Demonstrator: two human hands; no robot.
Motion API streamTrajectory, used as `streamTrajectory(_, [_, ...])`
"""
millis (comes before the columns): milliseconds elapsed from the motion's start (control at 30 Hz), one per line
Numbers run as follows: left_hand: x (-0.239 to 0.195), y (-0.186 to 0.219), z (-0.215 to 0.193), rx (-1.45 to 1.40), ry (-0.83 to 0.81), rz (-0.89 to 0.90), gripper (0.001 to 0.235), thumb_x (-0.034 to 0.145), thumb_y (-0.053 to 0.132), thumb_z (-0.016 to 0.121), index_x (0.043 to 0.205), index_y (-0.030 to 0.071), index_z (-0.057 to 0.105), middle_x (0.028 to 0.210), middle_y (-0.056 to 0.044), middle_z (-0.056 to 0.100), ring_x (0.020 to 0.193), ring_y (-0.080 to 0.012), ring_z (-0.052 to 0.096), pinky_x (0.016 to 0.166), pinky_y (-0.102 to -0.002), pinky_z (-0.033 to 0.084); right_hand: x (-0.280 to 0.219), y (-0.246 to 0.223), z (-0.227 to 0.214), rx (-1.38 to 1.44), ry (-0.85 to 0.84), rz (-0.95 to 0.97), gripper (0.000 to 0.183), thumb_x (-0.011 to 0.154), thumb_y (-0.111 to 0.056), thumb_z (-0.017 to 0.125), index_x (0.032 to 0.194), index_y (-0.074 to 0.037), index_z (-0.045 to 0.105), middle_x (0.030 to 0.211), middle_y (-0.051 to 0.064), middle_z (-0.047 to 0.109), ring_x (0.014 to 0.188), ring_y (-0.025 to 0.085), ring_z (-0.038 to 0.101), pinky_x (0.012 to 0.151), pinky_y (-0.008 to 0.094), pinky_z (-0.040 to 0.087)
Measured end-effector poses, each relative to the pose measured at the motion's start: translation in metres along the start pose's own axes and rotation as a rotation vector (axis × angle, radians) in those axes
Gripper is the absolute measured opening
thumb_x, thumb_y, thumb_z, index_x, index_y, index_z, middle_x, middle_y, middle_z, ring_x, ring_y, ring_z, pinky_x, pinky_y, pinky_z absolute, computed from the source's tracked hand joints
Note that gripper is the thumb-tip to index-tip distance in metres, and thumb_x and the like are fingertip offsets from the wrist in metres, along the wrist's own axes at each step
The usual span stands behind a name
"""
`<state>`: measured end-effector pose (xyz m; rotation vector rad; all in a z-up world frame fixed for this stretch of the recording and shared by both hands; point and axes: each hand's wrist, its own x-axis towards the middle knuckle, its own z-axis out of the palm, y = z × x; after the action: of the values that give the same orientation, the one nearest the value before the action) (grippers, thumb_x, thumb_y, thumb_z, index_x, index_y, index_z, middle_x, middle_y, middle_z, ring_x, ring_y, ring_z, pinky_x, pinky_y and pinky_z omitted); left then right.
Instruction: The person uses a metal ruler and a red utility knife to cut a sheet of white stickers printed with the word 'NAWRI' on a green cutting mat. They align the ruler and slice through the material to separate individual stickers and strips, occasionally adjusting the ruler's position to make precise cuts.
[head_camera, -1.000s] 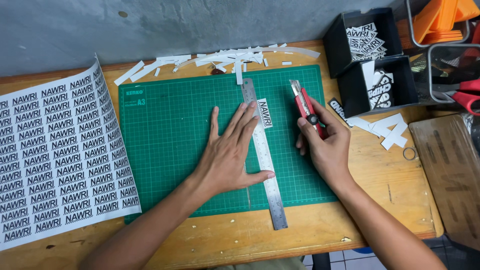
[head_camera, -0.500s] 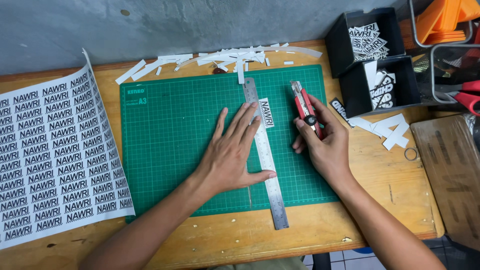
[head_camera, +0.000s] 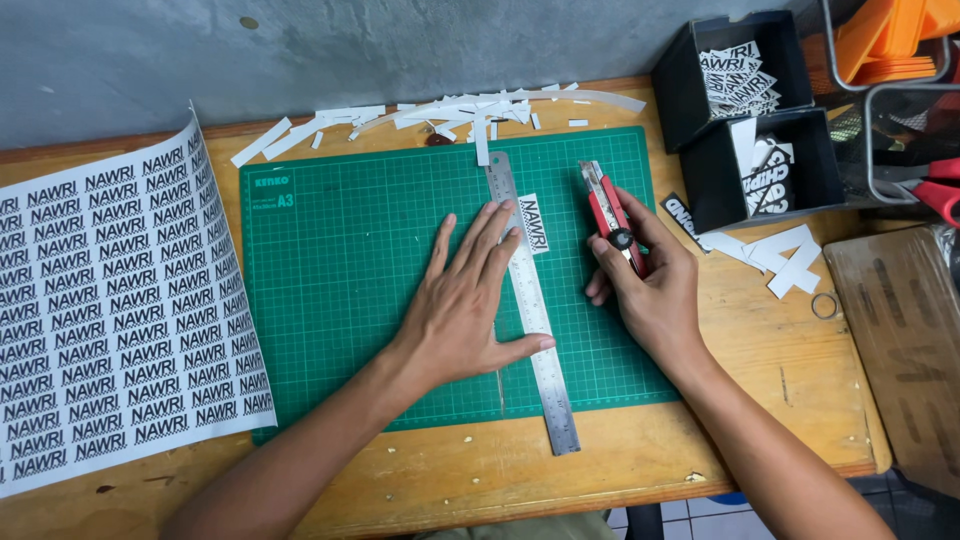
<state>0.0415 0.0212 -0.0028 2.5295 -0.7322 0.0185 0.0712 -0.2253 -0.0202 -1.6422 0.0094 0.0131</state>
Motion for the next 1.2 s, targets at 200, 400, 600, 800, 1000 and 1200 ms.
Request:
streamTrajectory(200, [0.000, 0.000, -0.001, -0.008, -0.009, 0.000, 0.118, 0.093, 0.081, 0.074, 0.161, -0.011, 0.047, 0.182, -0.035, 0.031, 0.173, -0.0494, 0.026, 0.137, -0.076, 0.011, 0.000, 0.001, -0.001, -0.005, -0.001, -0.002, 0.058, 0.107, 0.008, 0.069, 0.163, 0.007, 0.056, 0.107, 0.029, 0.073, 0.058, 0.031, 0.076, 0.047, 0.040, 0.069])
streamTrajectory(400, [0.000, -0.002, 0.003, -0.006, 0.022, 0.017, 0.118, 0.091, 0.082, 0.076, 0.160, -0.011, 0.050, 0.181, -0.035, 0.034, 0.173, -0.0493, 0.029, 0.136, -0.076, 0.012, 0.000, -0.001, -0.001, -0.015, -0.006, 0.001, 0.059, 0.106, 0.009, 0.068, 0.163, 0.009, 0.055, 0.108, 0.030, 0.072, 0.059, 0.032, 0.077, 0.049, 0.041, 0.070])
streamTrajectory(600, [-0.001, -0.002, 0.005, 0.007, 0.044, 0.028, 0.118, 0.089, 0.081, 0.078, 0.159, -0.010, 0.051, 0.180, -0.035, 0.035, 0.171, -0.0500, 0.032, 0.136, -0.076, 0.016, 0.002, 0.003, -0.003, -0.006, -0.015, -0.005, 0.059, 0.107, 0.008, 0.068, 0.164, 0.009, 0.054, 0.112, 0.033, 0.071, 0.061, 0.033, 0.078, 0.051, 0.042, 0.071])
streamTrajectory(800, [-0.002, -0.004, 0.009, 0.039, 0.093, 0.060, 0.118, 0.089, 0.082, 0.078, 0.157, -0.011, 0.053, 0.175, -0.035, 0.040, 0.169, -0.0508, 0.036, 0.136, -0.074, 0.020, 0.002, -0.018, -0.005, -0.150, -0.068, 0.044, 0.057, 0.105, -0.001, 0.075, 0.160, 0.003, 0.062, 0.088, 0.024, 0.074, 0.044, 0.025, 0.069, 0.034, 0.033, 0.056])
streamTrajectory(1000, [-0.004, -0.008, 0.018, 0.070, 0.155, 0.098, 0.120, 0.086, 0.083, 0.079, 0.155, -0.012, 0.055, 0.170, -0.035, 0.044, 0.166, -0.0509, 0.042, 0.137, -0.071, 0.025, -0.008, -0.025, 0.004, -0.544, -0.062, -0.046, 0.061, 0.103, -0.012, 0.080, 0.163, -0.013, 0.070, 0.115, 0.028, 0.084, 0.090, 0.042, 0.078, 0.071, 0.053, 0.054])
streamTrajectory(1200, [-0.005, -0.009, 0.021, 0.083, 0.172, 0.109, 0.122, 0.085, 0.084, 0.076, 0.156, -0.013, 0.054, 0.168, -0.035, 0.048, 0.165, -0.0514, 0.042, 0.137, -0.070, 0.025, -0.005, -0.027, 0.025, -0.694, -0.168, -0.176, 0.064, 0.101, -0.005, 0.074, 0.164, -0.002, 0.064, 0.124, 0.027, 0.082, 0.117, 0.049, 0.077, 0.090, 0.056, 0.063])
